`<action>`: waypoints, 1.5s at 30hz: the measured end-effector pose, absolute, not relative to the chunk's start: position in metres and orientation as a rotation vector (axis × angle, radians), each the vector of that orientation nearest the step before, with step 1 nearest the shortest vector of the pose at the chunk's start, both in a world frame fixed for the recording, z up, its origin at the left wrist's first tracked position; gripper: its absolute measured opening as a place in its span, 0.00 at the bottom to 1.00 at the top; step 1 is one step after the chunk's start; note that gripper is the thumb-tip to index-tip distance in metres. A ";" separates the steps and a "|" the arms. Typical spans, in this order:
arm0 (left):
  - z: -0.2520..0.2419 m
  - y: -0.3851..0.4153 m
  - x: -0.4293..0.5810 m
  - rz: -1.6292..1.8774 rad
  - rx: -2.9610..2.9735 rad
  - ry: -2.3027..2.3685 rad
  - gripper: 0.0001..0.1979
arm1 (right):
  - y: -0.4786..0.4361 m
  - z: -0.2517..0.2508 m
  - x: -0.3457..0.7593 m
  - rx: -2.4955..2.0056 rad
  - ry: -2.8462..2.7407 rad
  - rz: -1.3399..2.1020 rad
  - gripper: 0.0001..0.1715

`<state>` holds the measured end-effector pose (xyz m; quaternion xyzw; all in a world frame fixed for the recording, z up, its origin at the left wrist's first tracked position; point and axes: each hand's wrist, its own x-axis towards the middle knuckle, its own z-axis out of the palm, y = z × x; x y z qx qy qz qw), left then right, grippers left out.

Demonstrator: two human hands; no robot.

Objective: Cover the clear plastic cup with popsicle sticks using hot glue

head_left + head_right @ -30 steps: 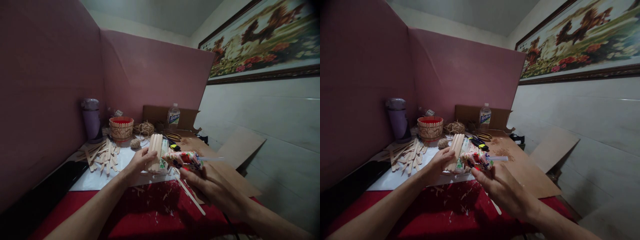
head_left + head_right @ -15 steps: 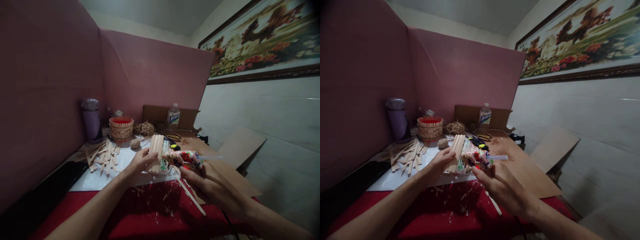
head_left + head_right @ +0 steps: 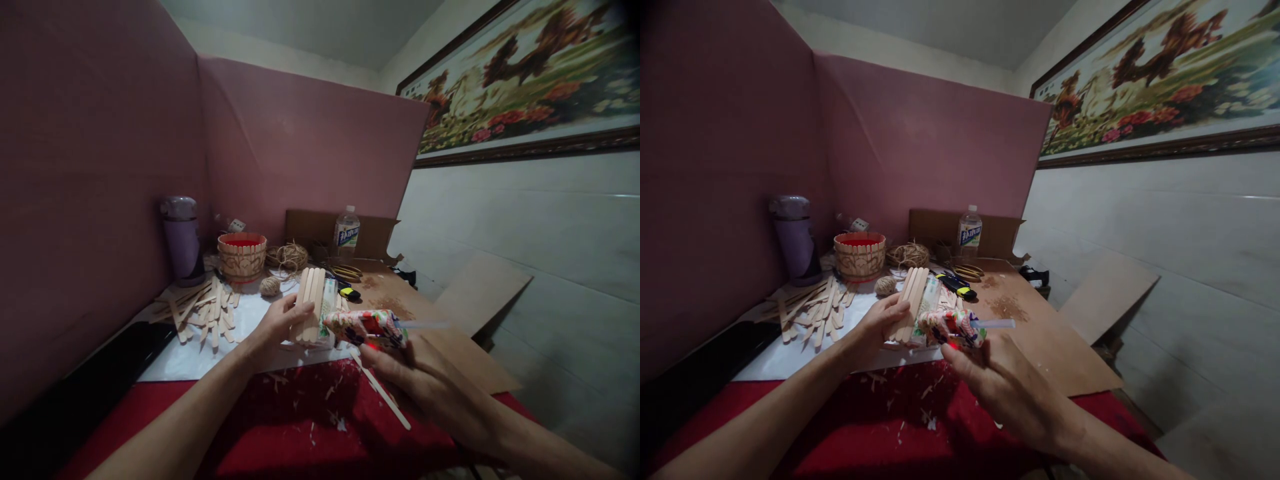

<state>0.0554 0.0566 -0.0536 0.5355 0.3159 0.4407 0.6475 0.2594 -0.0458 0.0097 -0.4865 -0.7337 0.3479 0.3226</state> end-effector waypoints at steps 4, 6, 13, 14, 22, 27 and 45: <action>-0.057 0.059 0.055 0.998 1.250 0.685 0.27 | -0.044 0.010 0.259 -1.294 -1.905 0.947 0.22; -0.060 0.061 0.055 1.005 1.265 0.674 0.26 | -0.042 0.009 0.259 -1.293 -1.903 0.954 0.23; -0.061 0.062 0.054 0.983 1.262 0.706 0.26 | -0.042 0.008 0.256 -1.254 -1.922 0.959 0.20; -0.061 0.062 0.054 0.985 1.260 0.698 0.26 | -0.043 0.008 0.256 -1.238 -1.928 0.944 0.20; -0.057 0.060 0.055 1.006 1.224 0.703 0.27 | -0.047 0.003 0.259 -1.227 -1.941 0.944 0.18; -0.056 0.059 0.055 1.003 1.224 0.681 0.25 | -0.048 0.001 0.259 -1.254 -1.922 0.960 0.22; -0.058 0.062 0.056 1.043 1.206 0.641 0.25 | -0.051 0.002 0.255 -1.251 -1.912 0.991 0.18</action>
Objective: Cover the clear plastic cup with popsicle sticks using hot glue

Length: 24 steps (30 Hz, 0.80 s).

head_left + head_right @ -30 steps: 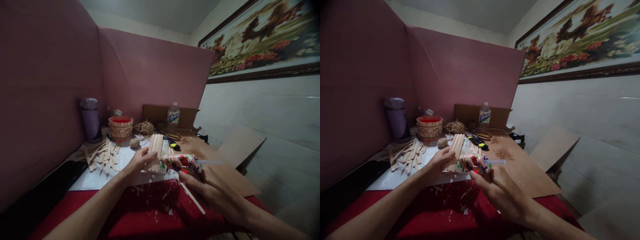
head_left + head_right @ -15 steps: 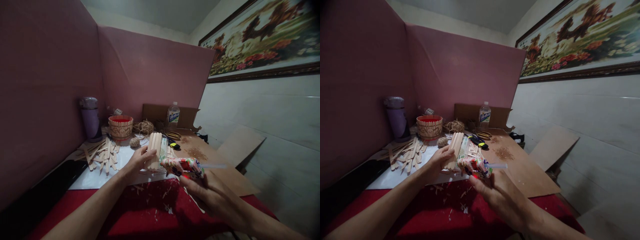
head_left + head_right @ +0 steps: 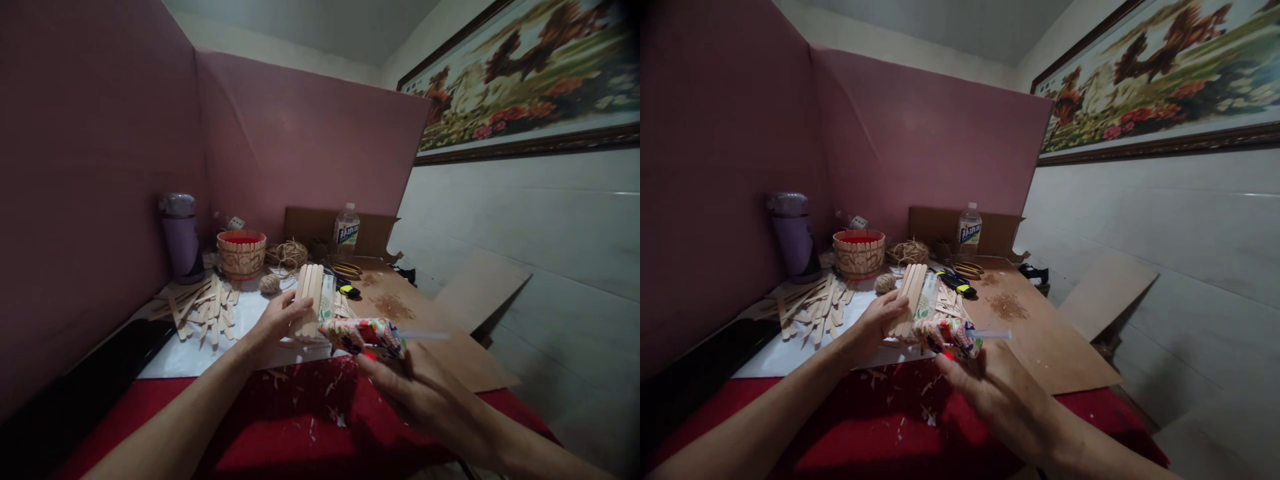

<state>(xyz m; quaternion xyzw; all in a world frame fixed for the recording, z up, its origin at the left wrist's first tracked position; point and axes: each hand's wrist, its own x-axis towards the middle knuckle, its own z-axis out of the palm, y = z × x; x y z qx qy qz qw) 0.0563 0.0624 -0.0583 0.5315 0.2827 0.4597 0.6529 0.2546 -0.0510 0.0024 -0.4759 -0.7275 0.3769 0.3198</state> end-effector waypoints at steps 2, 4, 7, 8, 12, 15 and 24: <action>-0.058 0.061 0.056 1.037 1.209 0.646 0.25 | -0.052 0.006 0.254 -1.233 -1.919 1.013 0.17; -0.057 0.061 0.056 1.032 1.211 0.646 0.26 | -0.052 0.008 0.253 -1.208 -1.922 1.002 0.17; -0.056 0.059 0.056 1.027 1.209 0.648 0.25 | -0.051 0.007 0.253 -1.209 -1.911 0.978 0.17; -0.056 0.059 0.056 1.026 1.207 0.647 0.25 | -0.051 0.007 0.254 -1.228 -1.906 0.985 0.18; -0.056 0.059 0.057 1.024 1.197 0.648 0.25 | -0.051 0.005 0.254 -1.260 -1.908 0.998 0.21; -0.058 0.061 0.056 1.037 1.206 0.644 0.26 | -0.050 0.005 0.254 -1.208 -1.921 0.965 0.20; -0.058 0.061 0.056 0.999 1.216 0.659 0.27 | -0.044 0.002 0.259 -1.160 -1.900 0.943 0.20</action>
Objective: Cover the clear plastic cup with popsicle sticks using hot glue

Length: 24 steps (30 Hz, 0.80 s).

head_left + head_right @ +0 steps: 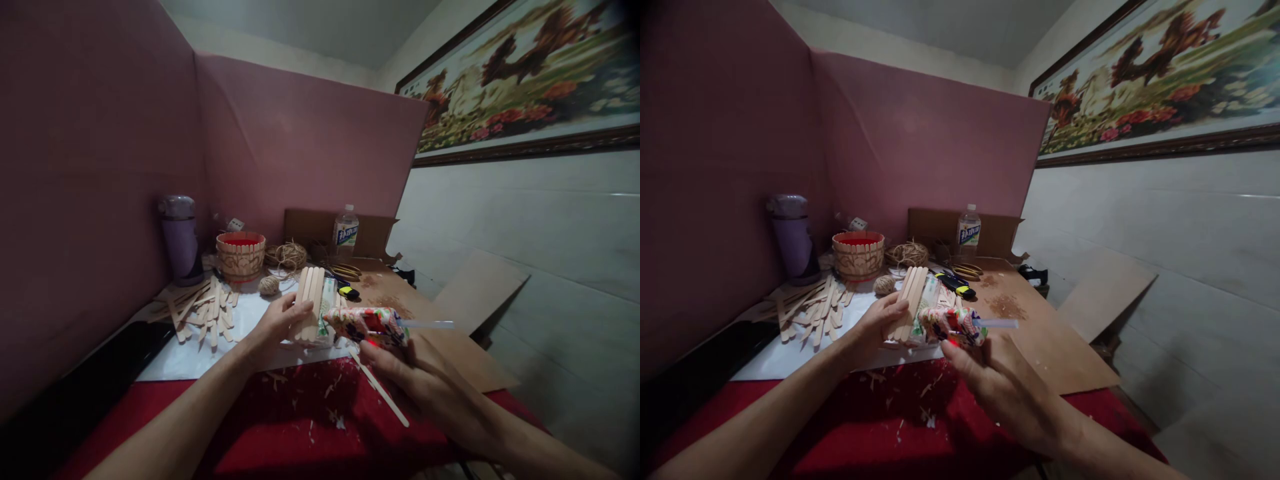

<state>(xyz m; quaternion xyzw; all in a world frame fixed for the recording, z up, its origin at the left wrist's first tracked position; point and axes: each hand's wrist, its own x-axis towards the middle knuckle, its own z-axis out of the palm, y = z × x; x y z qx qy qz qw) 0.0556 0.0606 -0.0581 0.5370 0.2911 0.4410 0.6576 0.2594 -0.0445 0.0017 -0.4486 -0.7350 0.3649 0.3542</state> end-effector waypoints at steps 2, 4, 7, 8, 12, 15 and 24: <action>-0.058 0.060 0.056 1.002 1.219 0.674 0.28 | -0.043 0.002 0.260 -1.155 -1.898 0.939 0.20; -0.058 0.059 0.056 0.990 1.233 0.684 0.28 | -0.043 0.002 0.260 -1.164 -1.888 0.941 0.20; -0.059 0.059 0.055 0.968 1.248 0.669 0.28 | -0.042 0.003 0.260 -1.203 -1.878 0.944 0.20; -0.059 0.059 0.055 0.964 1.249 0.666 0.28 | -0.042 0.003 0.260 -1.214 -1.882 0.938 0.20; -0.059 0.060 0.056 0.964 1.239 0.684 0.28 | -0.041 0.004 0.259 -1.241 -1.889 0.935 0.19; -0.060 0.061 0.055 0.971 1.244 0.689 0.29 | -0.040 0.004 0.260 -1.271 -1.889 0.961 0.20; -0.060 0.060 0.056 0.964 1.254 0.688 0.28 | -0.040 0.007 0.258 -1.291 -1.850 0.936 0.21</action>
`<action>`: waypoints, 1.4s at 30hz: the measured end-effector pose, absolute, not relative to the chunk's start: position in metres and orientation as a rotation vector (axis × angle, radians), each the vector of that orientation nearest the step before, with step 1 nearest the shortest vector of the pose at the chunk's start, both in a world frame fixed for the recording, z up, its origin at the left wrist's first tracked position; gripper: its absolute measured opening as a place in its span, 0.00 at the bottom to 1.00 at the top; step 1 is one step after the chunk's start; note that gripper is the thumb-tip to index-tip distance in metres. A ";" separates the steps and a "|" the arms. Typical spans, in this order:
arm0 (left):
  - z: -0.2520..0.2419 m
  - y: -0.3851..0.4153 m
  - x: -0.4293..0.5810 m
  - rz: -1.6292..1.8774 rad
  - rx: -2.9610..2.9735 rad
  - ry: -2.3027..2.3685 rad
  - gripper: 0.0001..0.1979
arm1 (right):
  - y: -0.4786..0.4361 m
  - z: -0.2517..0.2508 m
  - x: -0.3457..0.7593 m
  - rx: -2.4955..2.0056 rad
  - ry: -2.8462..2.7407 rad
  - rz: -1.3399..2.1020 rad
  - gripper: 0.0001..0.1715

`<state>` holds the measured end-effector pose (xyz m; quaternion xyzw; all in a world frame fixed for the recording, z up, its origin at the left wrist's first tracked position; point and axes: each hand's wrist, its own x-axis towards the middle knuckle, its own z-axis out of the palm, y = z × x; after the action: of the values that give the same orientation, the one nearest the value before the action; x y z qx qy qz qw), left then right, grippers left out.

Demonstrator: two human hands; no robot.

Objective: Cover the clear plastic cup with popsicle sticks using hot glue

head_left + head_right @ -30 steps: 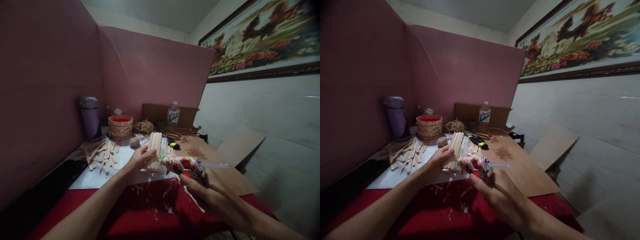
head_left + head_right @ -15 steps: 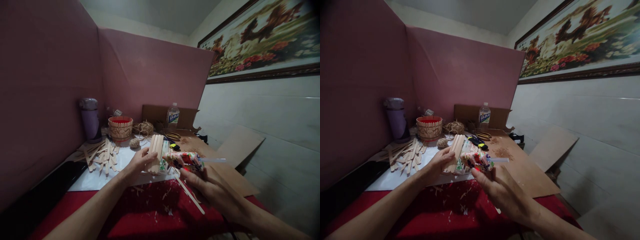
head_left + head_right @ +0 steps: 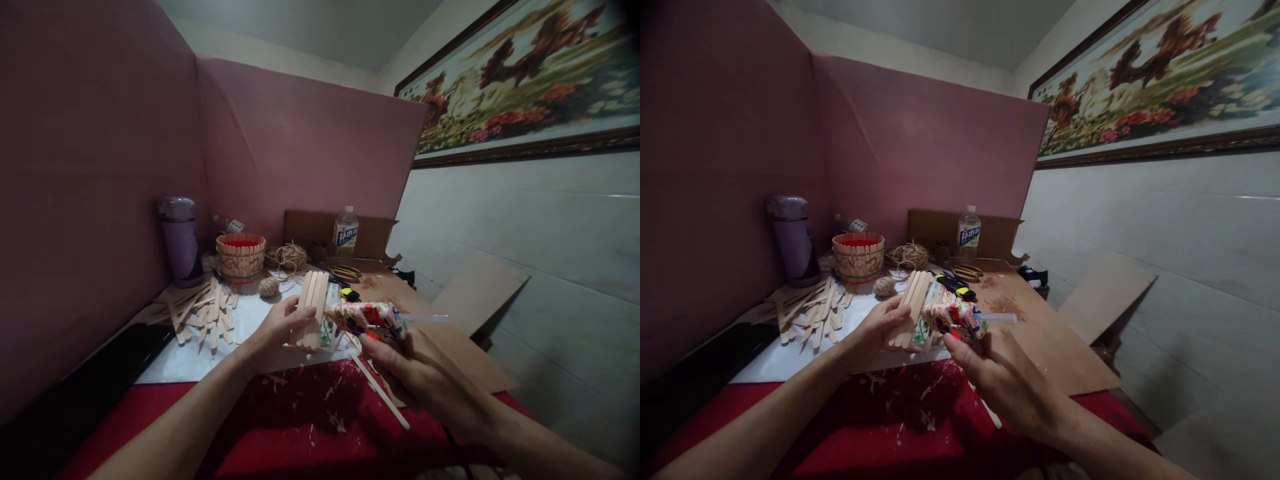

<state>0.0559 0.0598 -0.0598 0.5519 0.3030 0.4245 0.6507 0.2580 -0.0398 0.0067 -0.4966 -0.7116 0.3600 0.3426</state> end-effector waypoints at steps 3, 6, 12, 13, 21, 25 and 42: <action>-0.059 0.059 0.056 0.957 1.262 0.682 0.28 | -0.039 0.007 0.258 -1.283 -1.857 0.930 0.20; -0.059 0.059 0.055 0.955 1.254 0.687 0.28 | -0.038 0.005 0.259 -1.289 -1.862 0.963 0.21; -0.062 0.063 0.055 0.962 1.272 0.654 0.29 | -0.037 0.003 0.261 -1.291 -1.815 1.019 0.21; -0.062 0.063 0.055 0.960 1.274 0.658 0.30 | -0.037 0.003 0.260 -1.291 -1.806 1.022 0.21; -0.059 0.060 0.057 0.955 1.253 0.689 0.30 | -0.036 0.004 0.261 -1.310 -1.803 0.995 0.23; -0.062 0.063 0.057 0.975 1.271 0.647 0.29 | -0.035 0.004 0.263 -1.300 -1.801 1.054 0.23; -0.063 0.063 0.056 0.969 1.298 0.638 0.30 | -0.031 0.004 0.267 -1.372 -1.804 0.996 0.29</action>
<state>0.0557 0.0630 -0.0632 0.5702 0.2802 0.4257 0.6443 0.2670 -0.0315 0.0036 -0.5236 -0.6888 0.3802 0.3268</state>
